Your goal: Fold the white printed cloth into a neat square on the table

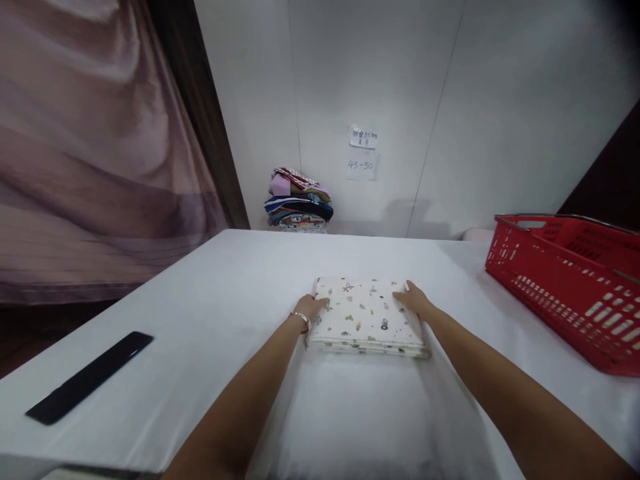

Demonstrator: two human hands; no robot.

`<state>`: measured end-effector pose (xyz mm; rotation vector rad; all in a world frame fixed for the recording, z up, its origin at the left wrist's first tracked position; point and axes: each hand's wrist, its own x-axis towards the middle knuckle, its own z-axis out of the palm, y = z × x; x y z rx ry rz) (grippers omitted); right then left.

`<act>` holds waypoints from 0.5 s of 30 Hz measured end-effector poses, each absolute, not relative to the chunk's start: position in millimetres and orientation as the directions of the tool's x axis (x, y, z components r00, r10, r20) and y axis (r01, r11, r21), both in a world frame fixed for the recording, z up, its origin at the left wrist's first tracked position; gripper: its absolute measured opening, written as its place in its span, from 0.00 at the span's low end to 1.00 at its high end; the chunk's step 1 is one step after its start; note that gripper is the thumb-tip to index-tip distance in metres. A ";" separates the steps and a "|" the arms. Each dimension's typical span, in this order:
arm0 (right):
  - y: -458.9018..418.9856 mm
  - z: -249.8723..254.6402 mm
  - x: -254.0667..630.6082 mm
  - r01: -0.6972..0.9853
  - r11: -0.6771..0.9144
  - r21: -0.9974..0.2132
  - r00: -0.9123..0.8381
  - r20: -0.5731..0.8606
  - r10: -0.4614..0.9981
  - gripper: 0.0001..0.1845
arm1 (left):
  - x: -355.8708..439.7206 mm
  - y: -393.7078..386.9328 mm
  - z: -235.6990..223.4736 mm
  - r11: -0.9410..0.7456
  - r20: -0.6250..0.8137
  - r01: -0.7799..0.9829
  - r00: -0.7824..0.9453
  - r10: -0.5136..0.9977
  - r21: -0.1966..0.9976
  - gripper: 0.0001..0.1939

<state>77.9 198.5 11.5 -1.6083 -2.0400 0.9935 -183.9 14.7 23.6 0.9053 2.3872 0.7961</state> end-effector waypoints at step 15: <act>236.3 27.0 71.0 0.196 -0.066 -0.978 -0.177 -0.102 0.979 0.52 | -203.6 83.4 45.6 0.452 -0.014 0.497 -0.662 0.749 0.741 0.20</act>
